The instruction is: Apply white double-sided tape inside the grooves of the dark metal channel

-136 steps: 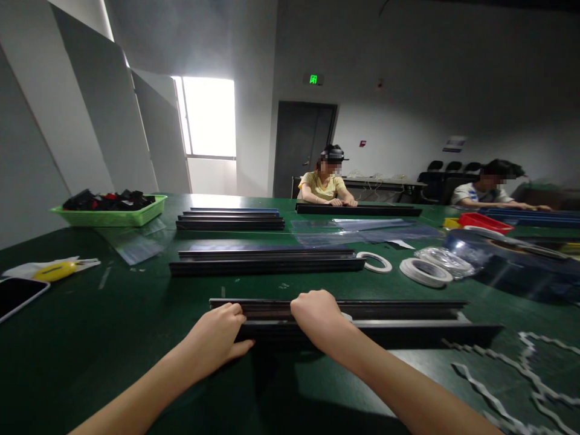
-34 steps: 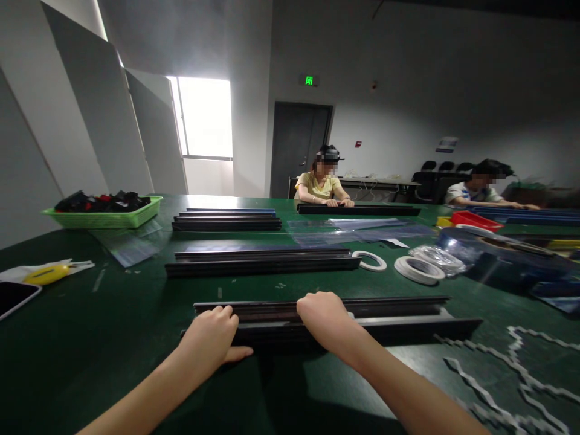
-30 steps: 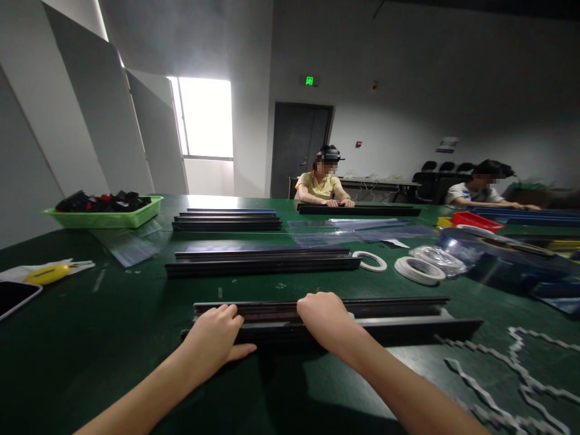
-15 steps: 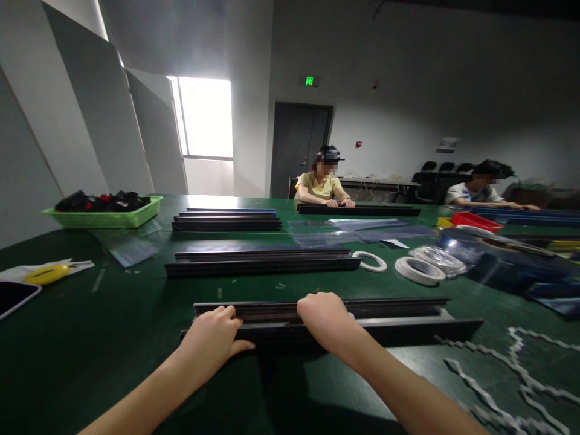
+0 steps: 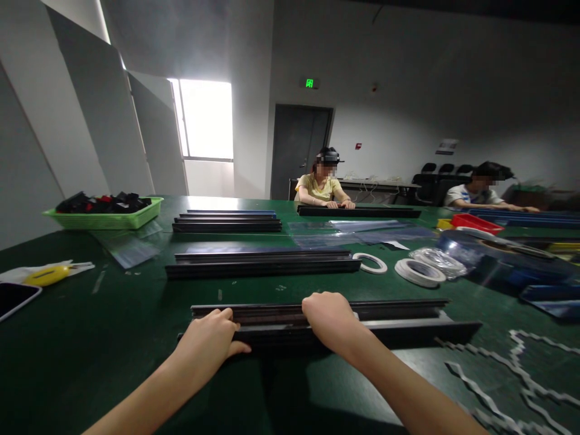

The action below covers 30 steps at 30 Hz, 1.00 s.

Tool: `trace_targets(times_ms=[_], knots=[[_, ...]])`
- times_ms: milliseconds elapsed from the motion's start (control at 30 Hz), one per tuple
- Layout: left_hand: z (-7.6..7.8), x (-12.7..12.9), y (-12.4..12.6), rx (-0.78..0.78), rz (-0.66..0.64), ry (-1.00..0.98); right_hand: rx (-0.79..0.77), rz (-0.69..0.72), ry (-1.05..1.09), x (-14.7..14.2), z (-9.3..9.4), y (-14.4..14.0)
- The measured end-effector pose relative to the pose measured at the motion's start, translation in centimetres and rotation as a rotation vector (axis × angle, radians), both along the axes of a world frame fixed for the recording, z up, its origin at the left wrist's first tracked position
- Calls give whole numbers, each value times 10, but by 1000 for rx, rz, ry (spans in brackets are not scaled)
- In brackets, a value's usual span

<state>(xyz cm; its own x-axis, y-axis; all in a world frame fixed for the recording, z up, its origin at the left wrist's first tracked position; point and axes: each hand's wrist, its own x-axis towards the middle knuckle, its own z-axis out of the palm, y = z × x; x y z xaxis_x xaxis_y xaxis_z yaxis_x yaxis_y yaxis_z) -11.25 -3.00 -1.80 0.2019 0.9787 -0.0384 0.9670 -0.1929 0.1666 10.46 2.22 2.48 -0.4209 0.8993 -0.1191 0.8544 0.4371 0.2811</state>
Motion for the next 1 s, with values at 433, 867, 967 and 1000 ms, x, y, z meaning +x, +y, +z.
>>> trace_targets(times_ms=[433, 867, 967, 1000], knots=[[6, -23, -2, -151, 119, -4, -17, 22, 11, 3, 0, 2], [-13, -26, -2, -32, 135, 70, -29, 15, 0, 1, -3, 2], [-15, -27, -2, -37, 130, 81, -32, 14, 1, 1, -2, 2], [-15, -27, -2, -39, 126, 80, -32, 15, 1, 1, -2, 1]])
